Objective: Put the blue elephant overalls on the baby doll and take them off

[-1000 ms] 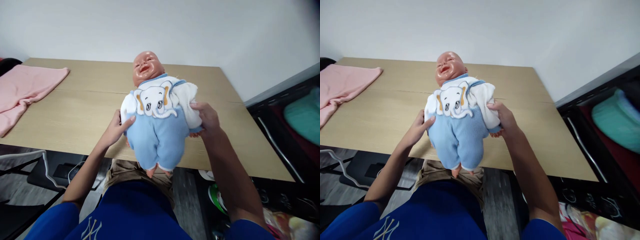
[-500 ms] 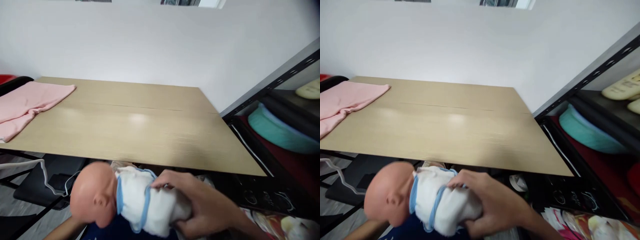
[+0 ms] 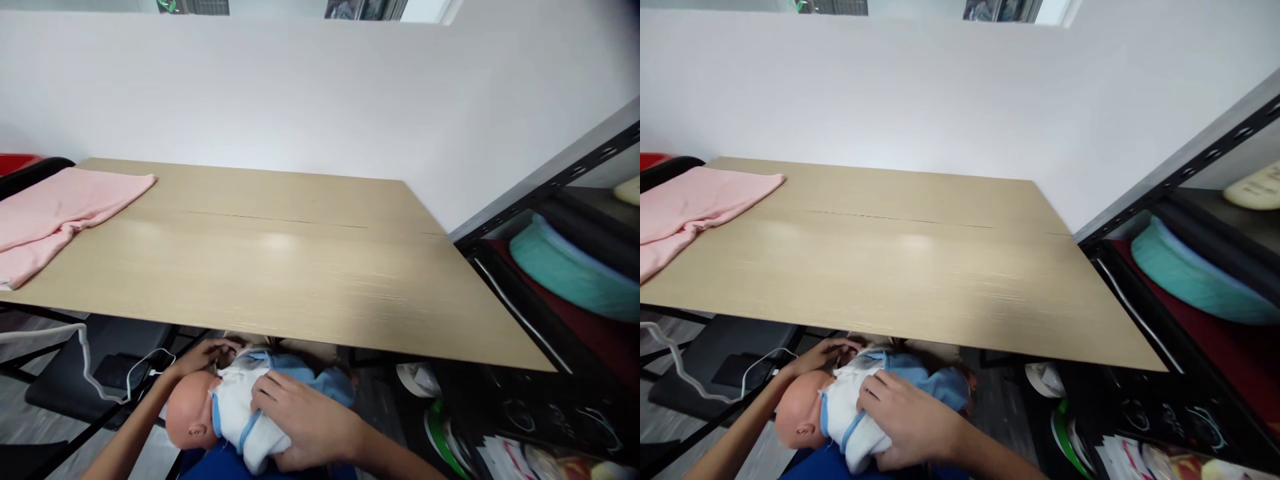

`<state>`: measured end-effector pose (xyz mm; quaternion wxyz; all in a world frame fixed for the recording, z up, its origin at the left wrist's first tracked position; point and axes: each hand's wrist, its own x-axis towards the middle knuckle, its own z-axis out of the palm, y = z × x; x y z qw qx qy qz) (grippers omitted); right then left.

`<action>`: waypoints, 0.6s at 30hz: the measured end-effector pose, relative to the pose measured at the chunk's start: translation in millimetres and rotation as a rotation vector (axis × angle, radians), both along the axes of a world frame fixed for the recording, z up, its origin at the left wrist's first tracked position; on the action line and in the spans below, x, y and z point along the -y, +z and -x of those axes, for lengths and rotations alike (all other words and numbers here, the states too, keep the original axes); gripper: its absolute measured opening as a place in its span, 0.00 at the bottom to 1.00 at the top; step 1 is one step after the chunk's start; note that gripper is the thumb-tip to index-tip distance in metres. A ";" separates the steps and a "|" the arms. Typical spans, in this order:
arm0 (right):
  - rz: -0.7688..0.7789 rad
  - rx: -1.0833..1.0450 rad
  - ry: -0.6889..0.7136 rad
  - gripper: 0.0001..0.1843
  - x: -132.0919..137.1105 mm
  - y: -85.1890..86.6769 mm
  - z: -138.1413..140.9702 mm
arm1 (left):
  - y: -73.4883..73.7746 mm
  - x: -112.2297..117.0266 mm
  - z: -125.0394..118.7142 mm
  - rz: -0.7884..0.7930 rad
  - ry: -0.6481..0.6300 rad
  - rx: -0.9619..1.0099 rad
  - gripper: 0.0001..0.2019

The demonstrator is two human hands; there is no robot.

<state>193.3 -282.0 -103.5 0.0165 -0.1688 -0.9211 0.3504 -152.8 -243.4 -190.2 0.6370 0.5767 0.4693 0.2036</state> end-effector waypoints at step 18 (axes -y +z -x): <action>-0.137 0.086 -0.236 0.24 33.0 -0.8 -15.9 | 39.1 42.1 -47.5 -0.272 -0.371 0.071 0.34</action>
